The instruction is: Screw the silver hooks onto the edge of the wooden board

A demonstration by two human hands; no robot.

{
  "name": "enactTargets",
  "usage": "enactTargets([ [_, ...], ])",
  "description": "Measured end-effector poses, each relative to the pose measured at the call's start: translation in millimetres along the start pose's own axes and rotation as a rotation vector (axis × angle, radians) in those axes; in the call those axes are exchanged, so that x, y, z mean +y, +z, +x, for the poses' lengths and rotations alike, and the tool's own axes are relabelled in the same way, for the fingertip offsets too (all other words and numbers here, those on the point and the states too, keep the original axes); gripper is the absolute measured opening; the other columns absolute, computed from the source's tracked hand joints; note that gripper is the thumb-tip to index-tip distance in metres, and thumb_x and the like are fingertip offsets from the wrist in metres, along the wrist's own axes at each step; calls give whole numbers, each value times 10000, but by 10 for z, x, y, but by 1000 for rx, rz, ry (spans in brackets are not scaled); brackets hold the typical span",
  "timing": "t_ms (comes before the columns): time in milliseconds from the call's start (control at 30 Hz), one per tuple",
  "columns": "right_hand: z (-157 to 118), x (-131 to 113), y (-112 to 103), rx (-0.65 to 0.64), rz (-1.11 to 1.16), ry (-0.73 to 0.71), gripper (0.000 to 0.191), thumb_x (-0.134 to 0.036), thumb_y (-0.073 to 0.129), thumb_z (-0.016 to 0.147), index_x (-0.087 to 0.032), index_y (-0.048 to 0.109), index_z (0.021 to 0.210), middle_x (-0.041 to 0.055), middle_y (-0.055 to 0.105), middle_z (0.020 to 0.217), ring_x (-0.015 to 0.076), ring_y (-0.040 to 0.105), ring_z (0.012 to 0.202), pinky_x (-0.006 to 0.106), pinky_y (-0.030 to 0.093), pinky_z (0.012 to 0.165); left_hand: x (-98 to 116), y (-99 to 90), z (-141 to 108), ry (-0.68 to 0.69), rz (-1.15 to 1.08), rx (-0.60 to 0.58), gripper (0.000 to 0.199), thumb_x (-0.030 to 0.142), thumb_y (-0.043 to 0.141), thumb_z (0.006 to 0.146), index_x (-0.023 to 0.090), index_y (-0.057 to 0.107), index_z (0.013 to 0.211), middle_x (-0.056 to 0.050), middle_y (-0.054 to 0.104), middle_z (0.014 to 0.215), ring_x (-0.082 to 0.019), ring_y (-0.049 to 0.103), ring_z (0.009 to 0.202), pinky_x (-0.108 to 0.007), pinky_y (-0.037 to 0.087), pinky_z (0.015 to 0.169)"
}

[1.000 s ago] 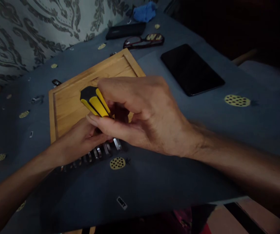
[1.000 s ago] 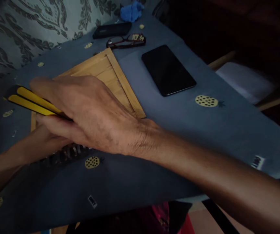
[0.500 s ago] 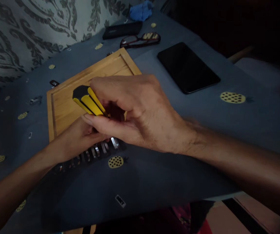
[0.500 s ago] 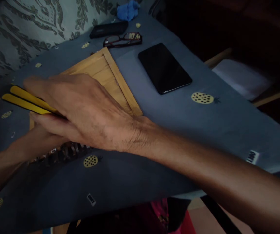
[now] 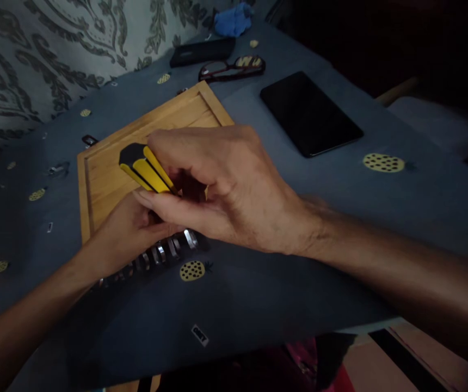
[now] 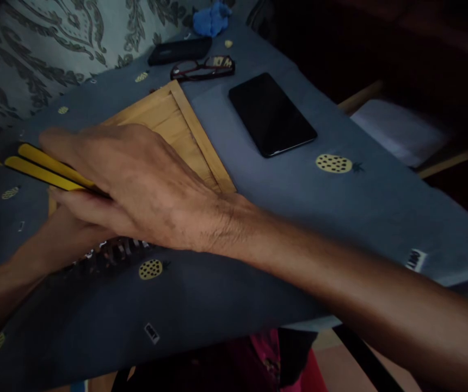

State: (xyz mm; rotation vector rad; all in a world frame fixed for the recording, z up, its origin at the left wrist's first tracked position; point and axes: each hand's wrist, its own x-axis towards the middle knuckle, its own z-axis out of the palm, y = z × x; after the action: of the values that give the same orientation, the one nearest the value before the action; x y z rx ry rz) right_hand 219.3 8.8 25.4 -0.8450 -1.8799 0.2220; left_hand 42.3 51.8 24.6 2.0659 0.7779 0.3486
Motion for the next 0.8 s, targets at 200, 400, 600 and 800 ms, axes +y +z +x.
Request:
enactTargets([
  [200, 0, -6, -6, 6, -4, 5, 227, -211, 561, 952, -162, 488, 742, -54, 578, 752, 45, 552, 718, 183, 465, 711, 36, 59, -38, 75, 71, 112, 169, 243, 622, 877, 106, 680, 958, -65, 735, 885, -150, 672, 819, -252, 557, 694],
  [400, 4, -14, -10, 5, -4, 19, 252, -230, 538, 950, -192, 442, 720, -64, 549, 723, 54, 538, 702, 194, 460, 700, 0, 76, -61, 124, 161, 197, 163, 217, 663, 852, 112, 696, 972, -71, 744, 925, -154, 667, 817, -266, 558, 692],
  [600, -2, -10, -10, 3, 30, 5, 234, -228, 564, 954, -178, 483, 740, -53, 566, 734, 61, 562, 738, 194, 472, 731, 8, 70, -75, 119, 180, 180, 155, 165, 671, 839, 111, 710, 978, -63, 756, 898, -158, 687, 804, -261, 568, 673],
  [800, 6, -10, -28, -32, -2, 27, 279, -278, 534, 963, -195, 440, 715, -61, 557, 719, 70, 570, 755, 223, 437, 706, 15, 86, -90, 92, 217, 187, 137, 198, 664, 845, 111, 704, 944, -51, 753, 835, -167, 683, 800, -270, 563, 684],
])
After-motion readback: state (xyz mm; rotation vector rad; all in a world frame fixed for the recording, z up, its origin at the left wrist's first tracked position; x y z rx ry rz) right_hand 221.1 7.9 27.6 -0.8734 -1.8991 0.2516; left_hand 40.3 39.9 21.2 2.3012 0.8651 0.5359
